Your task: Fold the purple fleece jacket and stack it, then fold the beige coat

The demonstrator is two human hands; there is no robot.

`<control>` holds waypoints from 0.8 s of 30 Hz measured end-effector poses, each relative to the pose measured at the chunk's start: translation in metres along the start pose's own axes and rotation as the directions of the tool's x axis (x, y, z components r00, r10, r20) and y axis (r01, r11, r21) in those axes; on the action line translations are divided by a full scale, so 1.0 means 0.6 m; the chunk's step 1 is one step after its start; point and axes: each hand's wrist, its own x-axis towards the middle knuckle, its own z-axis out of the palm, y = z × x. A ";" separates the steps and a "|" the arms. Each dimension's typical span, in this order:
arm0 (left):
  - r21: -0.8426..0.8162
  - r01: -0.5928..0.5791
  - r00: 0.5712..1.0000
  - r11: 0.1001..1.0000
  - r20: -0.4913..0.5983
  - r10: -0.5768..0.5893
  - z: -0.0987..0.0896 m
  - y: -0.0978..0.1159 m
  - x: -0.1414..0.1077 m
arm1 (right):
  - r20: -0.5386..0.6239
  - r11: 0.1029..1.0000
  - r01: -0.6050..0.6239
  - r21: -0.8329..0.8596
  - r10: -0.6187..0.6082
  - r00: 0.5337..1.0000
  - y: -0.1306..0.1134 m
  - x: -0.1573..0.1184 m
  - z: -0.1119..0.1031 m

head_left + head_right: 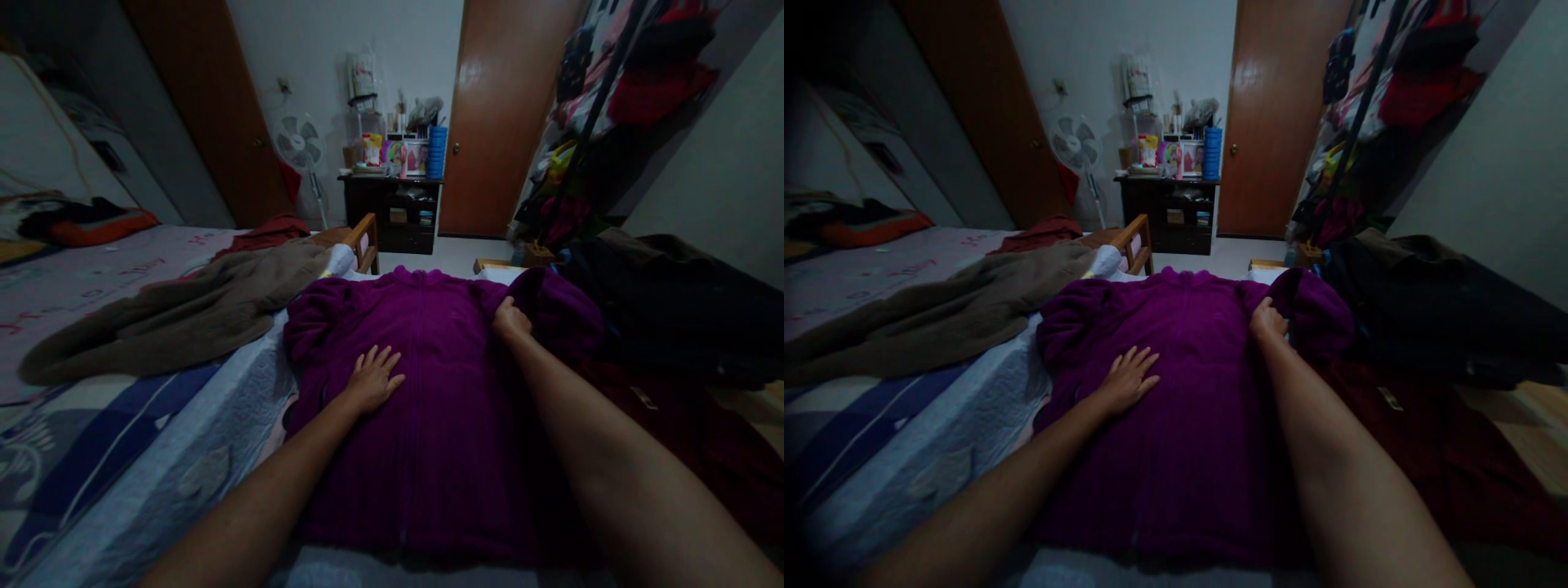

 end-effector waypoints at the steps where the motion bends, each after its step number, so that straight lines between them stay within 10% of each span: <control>1: 0.001 0.002 1.000 1.000 -0.001 -0.002 0.007 -0.003 -0.002 | -0.012 1.000 0.020 -0.006 -0.020 1.000 0.002 0.005 -0.004; 7: 0.037 -0.026 0.999 0.999 -0.029 0.028 0.018 -0.011 -0.010 | -0.235 0.993 0.086 -0.084 -0.103 0.967 0.032 0.014 -0.027; 16: -0.017 -0.143 0.981 0.990 -0.137 0.139 -0.018 0.041 -0.053 | -0.100 0.907 0.388 -0.163 -0.407 0.908 -0.038 -0.082 -0.024; 21: -0.182 -0.344 0.938 0.921 -0.027 0.345 -0.031 0.078 -0.121 | 0.296 0.595 0.799 0.082 -0.780 0.551 -0.047 -0.207 0.016; 24: -0.230 -0.324 0.942 0.918 0.015 0.337 -0.034 0.078 -0.154 | 0.310 0.589 0.805 0.071 -0.780 0.543 -0.017 -0.255 0.048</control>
